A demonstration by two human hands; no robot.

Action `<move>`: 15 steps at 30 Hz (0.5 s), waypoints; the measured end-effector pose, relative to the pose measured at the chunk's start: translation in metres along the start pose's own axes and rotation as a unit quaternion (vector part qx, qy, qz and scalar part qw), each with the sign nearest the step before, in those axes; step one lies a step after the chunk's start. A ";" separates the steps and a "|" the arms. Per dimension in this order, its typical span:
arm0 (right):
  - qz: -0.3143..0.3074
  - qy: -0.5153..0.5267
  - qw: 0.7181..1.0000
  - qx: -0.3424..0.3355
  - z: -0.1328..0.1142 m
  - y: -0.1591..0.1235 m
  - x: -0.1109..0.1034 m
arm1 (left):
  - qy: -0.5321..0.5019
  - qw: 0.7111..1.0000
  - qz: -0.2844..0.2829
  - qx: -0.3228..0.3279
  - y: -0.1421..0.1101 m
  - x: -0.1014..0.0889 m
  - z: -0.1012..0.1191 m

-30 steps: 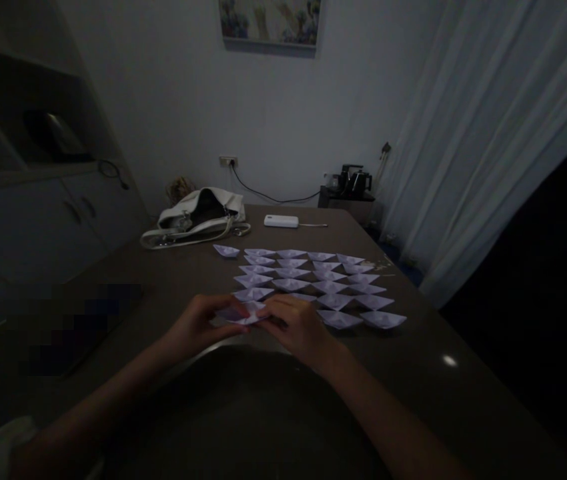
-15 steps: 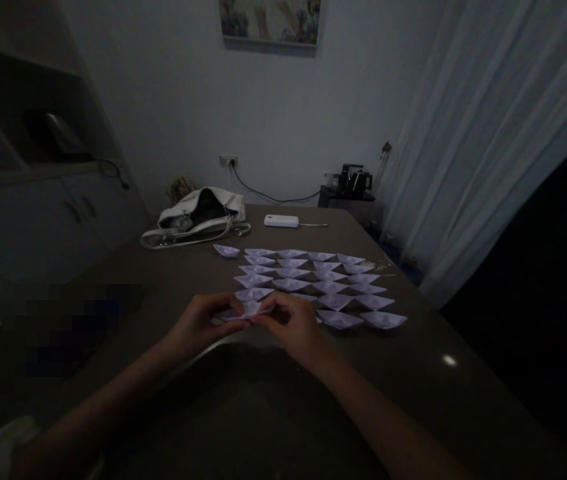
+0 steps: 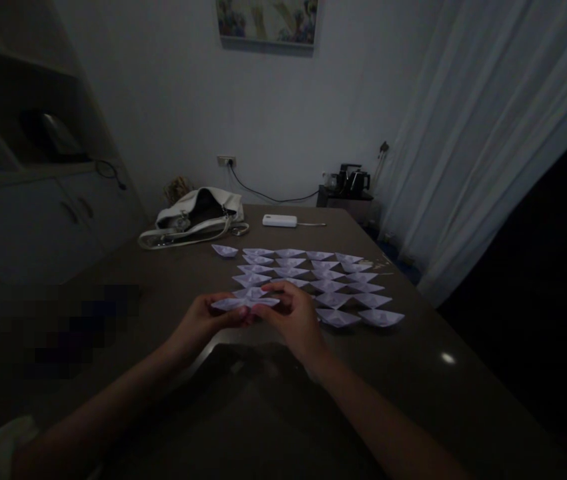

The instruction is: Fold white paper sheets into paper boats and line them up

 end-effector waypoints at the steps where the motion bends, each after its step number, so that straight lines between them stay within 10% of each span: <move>1: -0.016 -0.007 1.000 0.006 0.001 0.000 0.001 | -0.001 1.000 0.004 -0.002 0.000 -0.001 -0.001; 15: -0.040 -0.088 0.995 -0.017 -0.001 0.000 0.000 | 0.018 0.999 -0.045 -0.025 0.001 0.000 0.001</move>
Point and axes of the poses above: each hand's wrist, its own y-axis towards the middle knuckle, its own x-axis out of the palm, z = x × y, the point moved 5 cm from there along y, towards the middle knuckle, and after that the axes turned 6 degrees about -y, right-handed, at the moved point
